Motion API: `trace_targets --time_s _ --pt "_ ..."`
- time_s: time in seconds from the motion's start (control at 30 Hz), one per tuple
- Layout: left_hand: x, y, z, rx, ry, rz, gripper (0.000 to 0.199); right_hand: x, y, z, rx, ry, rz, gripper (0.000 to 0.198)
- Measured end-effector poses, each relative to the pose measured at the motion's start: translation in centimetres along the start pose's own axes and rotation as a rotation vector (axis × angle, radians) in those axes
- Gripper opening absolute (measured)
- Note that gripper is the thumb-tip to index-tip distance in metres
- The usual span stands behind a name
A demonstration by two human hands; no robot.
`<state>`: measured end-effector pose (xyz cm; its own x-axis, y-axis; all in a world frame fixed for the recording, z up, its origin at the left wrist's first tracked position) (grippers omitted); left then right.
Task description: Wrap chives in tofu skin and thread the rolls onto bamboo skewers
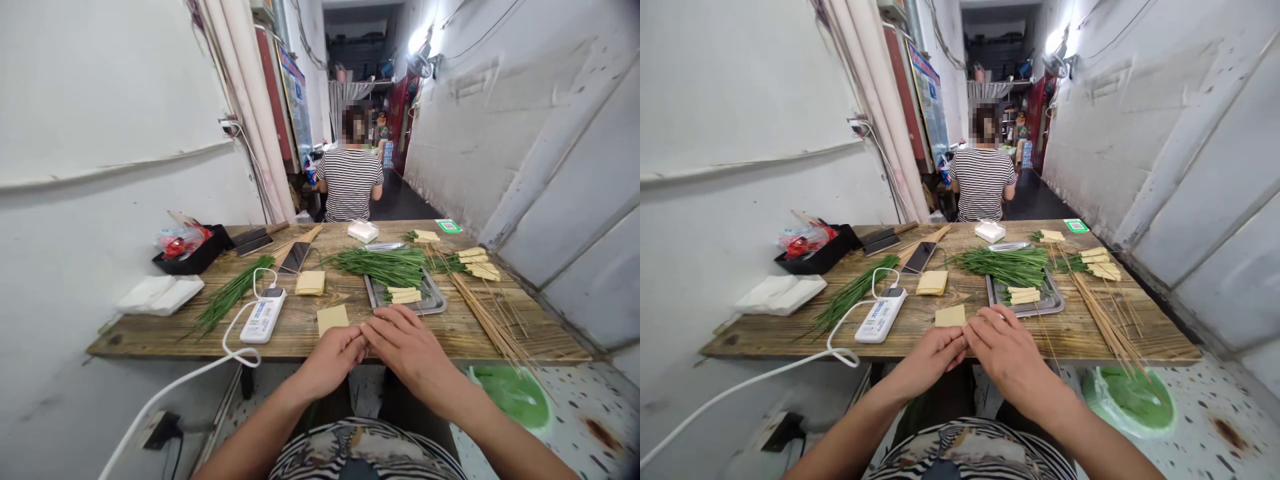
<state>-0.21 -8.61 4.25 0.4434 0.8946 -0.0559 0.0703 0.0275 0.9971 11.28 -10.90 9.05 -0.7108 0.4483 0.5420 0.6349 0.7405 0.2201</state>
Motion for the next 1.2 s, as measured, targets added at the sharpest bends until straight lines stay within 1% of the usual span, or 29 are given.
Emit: trace_targets --time_s 0.07,0.13,0.23,0.37,0.47,0.57,0.7,0.8,0.9,0.93,1.0,1.1,1.13,1.2 --pt "0.0 -0.1 0.1 0.088 -0.052 0.000 0.039 0.2 -0.5 0.3 -0.054 -0.042 -0.041 0.023" --pt "0.0 -0.5 0.2 0.116 -0.107 -0.019 0.039 0.2 -0.7 0.9 -0.093 -0.079 -0.085 0.018" --pt "0.3 -1.1 0.6 0.050 -0.170 -0.064 0.037 -0.1 -0.7 1.9 -0.088 -0.144 -0.137 0.013" --pt "0.5 -1.5 0.7 -0.061 -0.209 -0.121 0.038 -0.4 0.0 2.4 -0.038 -0.212 -0.151 0.010" --pt "0.5 -1.6 0.1 -0.078 -0.192 -0.165 0.040 -0.4 0.7 2.3 0.008 -0.263 -0.130 0.012" --pt "0.5 -1.8 -0.5 -0.055 -0.188 -0.169 0.039 -0.4 1.4 2.2 0.067 -0.309 -0.092 0.014" --pt "0.5 -2.2 -1.2 -0.002 -0.165 -0.151 0.034 -0.5 2.1 2.7 0.091 -0.286 -0.060 0.018" --pt "0.6 -1.9 -1.7 0.094 -0.135 -0.095 0.032 -0.5 2.6 3.2 0.079 -0.265 -0.044 0.022" --pt "0.6 -1.1 -2.2 0.207 -0.076 0.002 0.032 -0.3 2.9 3.6 0.060 -0.302 -0.030 0.021" --pt "0.6 -0.9 -2.2 0.235 -0.064 0.022 0.031 -0.2 3.0 3.5 0.056 -0.318 -0.022 0.017" --pt "0.6 -0.8 -2.2 0.283 -0.057 0.035 0.030 0.2 2.9 3.2 0.055 -0.326 -0.001 0.004" --pt "0.9 -0.8 -2.1 0.360 -0.041 0.032 0.029 0.9 2.2 2.7 0.045 -0.317 0.018 0.025" --pt "1.0 -0.8 -2.0 0.391 -0.030 0.027 0.029 1.2 1.9 2.8 0.027 -0.315 0.017 0.026" --pt "1.2 -0.7 -2.0 0.459 -0.011 0.023 0.027 1.7 1.3 3.4 -0.028 -0.328 0.012 0.018"
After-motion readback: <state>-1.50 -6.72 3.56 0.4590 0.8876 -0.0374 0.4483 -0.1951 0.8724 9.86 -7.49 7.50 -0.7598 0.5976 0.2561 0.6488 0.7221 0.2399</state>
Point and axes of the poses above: each hand's wrist, its own x-axis towards the middle knuckle, its own z-axis out of the palm, y = z × x, the point moved 6 cm from there along x, towards the middle knuckle, and after that the axes turned 12 degrees about -x, right-handed, at the moved point
